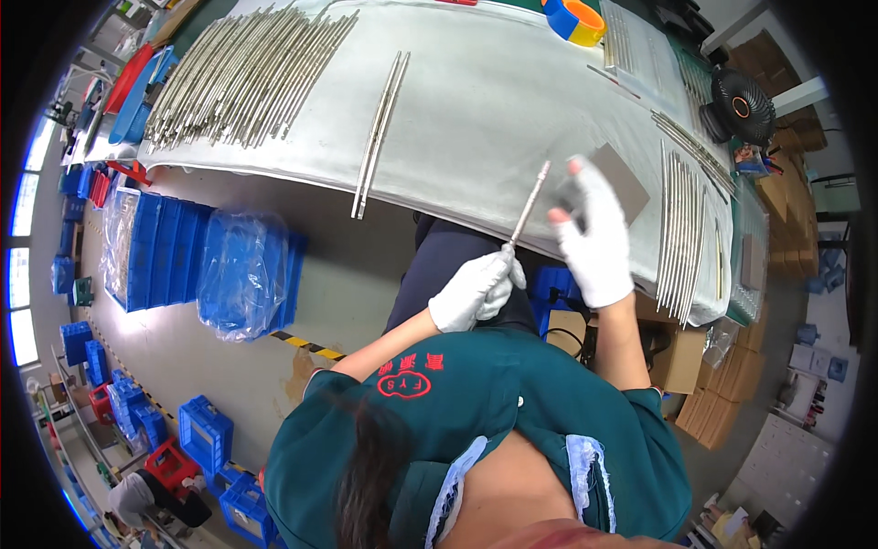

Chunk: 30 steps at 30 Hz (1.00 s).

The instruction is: Sanding the surface of long metal rods using a hand-held sanding block.

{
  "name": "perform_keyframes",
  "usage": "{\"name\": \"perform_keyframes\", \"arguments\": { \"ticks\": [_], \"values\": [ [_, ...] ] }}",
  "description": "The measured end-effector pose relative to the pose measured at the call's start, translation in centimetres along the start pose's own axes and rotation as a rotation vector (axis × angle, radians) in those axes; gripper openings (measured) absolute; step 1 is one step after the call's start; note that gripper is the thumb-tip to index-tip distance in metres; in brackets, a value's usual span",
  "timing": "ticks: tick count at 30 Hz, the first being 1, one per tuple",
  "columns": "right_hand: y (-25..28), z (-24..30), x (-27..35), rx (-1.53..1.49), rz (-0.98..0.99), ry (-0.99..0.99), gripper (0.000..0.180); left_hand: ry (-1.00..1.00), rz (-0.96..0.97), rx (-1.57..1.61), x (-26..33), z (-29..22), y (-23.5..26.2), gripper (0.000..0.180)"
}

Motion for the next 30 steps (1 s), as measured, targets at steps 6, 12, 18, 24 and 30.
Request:
{"name": "perform_keyframes", "arguments": {
  "ticks": [6,12,18,24,30],
  "values": [
    [3.4,-6.1,-0.7,0.562,0.016,-0.061,0.064,0.097,0.045,0.135,-0.1,3.0,0.8,0.046],
    [3.1,-4.2,-0.1,0.299,-0.019,-0.025,0.061,0.017,-0.071,-0.034,-0.5,0.7,-0.1,0.054],
    [3.0,-5.1,1.1,0.301,0.0,-0.021,0.064,0.045,-0.024,0.108,-0.7,1.4,0.5,0.045],
    [3.0,-4.4,1.1,0.256,0.107,-0.069,0.053,0.065,0.021,0.159,-0.9,1.5,0.6,0.045],
    [1.7,0.5,-0.2,0.436,0.138,0.363,0.046,0.112,0.044,0.177,-0.6,1.4,-0.1,0.047]
  ]
}}
Point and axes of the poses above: each hand's wrist, its own x-axis away from the middle knuckle, its own y-axis out of the back of the hand, z = x × y, the point moved 7 cm from there along -x, towards the middle knuckle, and after that the axes turned 5 degrees about y, right-handed, at the moved point
